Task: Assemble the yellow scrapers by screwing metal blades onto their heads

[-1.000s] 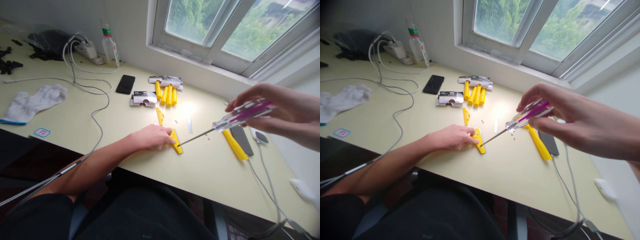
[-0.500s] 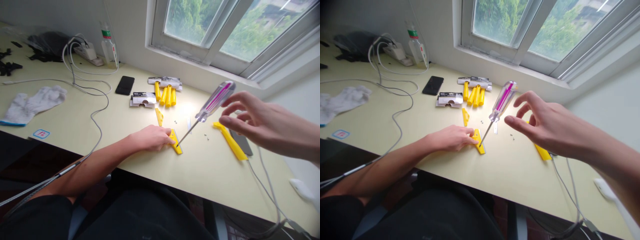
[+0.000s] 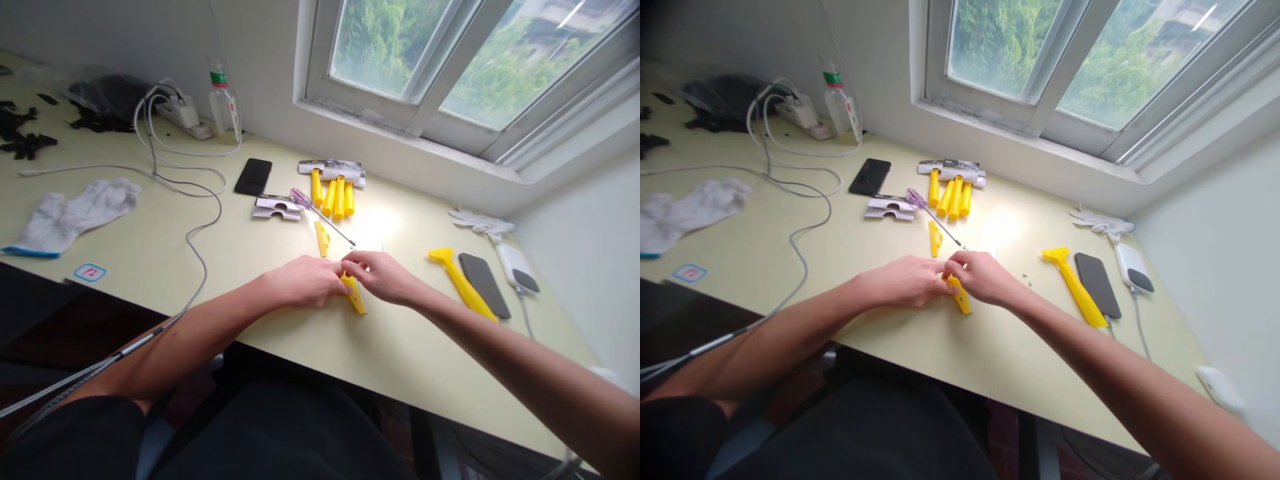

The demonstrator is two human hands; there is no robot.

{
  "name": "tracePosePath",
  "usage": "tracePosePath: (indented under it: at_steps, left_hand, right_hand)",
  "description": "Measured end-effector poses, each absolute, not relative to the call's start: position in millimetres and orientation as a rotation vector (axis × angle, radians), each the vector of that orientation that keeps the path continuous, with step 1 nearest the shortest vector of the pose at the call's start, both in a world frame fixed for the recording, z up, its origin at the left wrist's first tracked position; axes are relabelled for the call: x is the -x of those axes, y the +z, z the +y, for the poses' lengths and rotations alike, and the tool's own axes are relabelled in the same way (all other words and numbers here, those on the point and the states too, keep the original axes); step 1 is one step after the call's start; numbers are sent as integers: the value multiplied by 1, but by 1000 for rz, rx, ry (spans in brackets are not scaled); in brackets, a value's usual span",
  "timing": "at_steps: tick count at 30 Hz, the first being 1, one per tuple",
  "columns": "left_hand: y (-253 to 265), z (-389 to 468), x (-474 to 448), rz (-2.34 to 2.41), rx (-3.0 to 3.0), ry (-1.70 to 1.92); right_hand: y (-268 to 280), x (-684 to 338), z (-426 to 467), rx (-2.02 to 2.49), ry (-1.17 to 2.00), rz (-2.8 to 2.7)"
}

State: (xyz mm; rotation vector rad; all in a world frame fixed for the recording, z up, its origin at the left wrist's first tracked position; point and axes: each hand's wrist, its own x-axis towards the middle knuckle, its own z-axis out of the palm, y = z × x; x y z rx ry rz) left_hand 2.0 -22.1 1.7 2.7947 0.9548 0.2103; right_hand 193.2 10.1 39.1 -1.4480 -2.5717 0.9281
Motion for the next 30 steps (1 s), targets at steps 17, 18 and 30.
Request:
tracePosePath:
  at_steps: [17,18,30]
  left_hand:
    - [6,-23,0,990,-2916,404]
    - [6,-22,0,1015,-2930,430]
    - [2,-16,3,1171,-2925,520]
  right_hand:
    - [38,-243,25,1516,1194,-2126]
    - [34,-244,21,1511,1278,-2078]
    - [9,-243,9,1146,1601,-1770]
